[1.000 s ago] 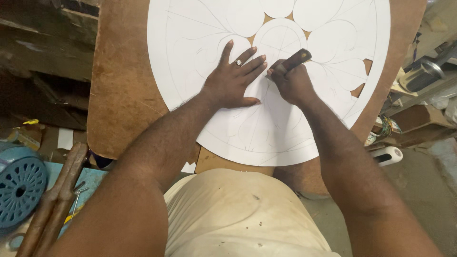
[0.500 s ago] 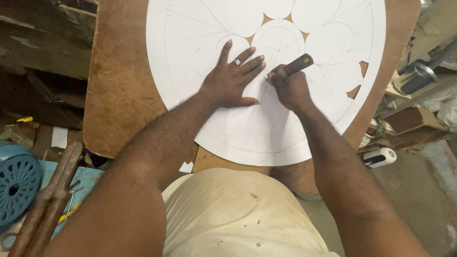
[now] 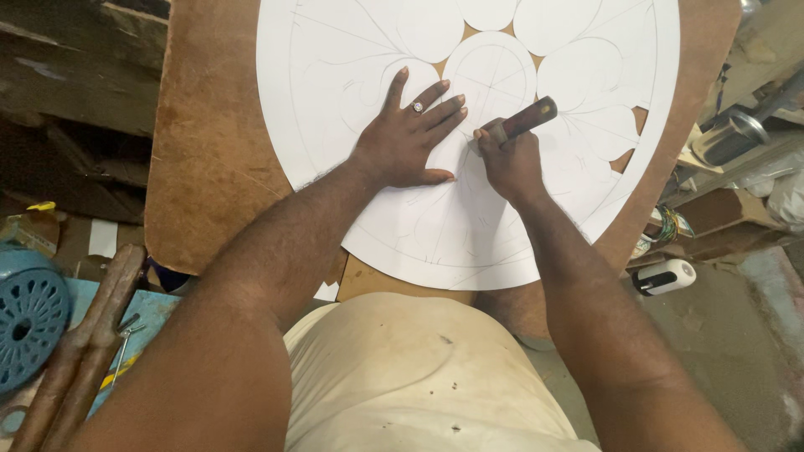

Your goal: The person holds a large circular white paper with a drawn floral pattern on a wooden board and cuts along the drawn lines with a knife, steadying the paper with the other hand and rotating the paper as they cut out sections of the design.

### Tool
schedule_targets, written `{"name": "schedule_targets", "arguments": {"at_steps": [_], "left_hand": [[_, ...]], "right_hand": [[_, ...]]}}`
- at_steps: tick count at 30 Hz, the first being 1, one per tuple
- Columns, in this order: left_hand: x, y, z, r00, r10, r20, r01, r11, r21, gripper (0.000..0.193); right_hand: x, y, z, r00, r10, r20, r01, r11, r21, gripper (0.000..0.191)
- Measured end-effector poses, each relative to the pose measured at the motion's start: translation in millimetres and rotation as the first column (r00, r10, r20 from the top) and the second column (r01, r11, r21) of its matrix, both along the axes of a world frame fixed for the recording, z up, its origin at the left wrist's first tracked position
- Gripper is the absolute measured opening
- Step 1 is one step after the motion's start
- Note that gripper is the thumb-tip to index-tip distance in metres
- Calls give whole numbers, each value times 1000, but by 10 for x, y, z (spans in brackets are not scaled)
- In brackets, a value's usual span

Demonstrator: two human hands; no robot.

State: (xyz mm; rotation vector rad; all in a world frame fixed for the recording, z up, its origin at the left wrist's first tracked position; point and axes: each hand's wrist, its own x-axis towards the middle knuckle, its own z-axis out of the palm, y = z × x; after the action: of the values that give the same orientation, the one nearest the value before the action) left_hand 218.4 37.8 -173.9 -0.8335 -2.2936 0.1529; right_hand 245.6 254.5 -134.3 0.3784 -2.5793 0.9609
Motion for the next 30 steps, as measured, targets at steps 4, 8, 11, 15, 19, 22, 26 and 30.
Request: {"name": "schedule_targets", "arguments": {"at_steps": [4,8,11,15,19,22,26,30], "left_hand": [[-1,4,9,1000,1,20,-1,1000,-6,105],[0,0,16,1000,6,10,-6,1000,-17,105],[-4,5,22,999,1,32,-1,1000,-16,105],[-1,16,22,999,6,53,-5,1000,-10,106],[7,15,42,996,23,91,-21,1000,-22,105],[21,9,55,996,22,90,-20,1000,-23,105],[21,12,46,997,14,79,-12,1000,-17,105],[10,2,38,994,5,106,-5,1000,-4,105]], "right_hand": [[22,6,-11,998,20,-58,-18,999,34,19],[54,-3,-26,998,-4,-64,7,998,59,20],[82,-12,-33,998,-10,-70,14,999,47,20],[94,-44,-59,995,-96,17,96,995,-26,21],[92,-48,-93,995,-82,-59,81,997,-15,23],[94,-44,-119,995,-100,-19,99,994,-50,23],[99,-31,-135,996,-92,3,92,994,-61,23],[97,-11,-163,997,-61,-49,59,997,-51,24]]}}
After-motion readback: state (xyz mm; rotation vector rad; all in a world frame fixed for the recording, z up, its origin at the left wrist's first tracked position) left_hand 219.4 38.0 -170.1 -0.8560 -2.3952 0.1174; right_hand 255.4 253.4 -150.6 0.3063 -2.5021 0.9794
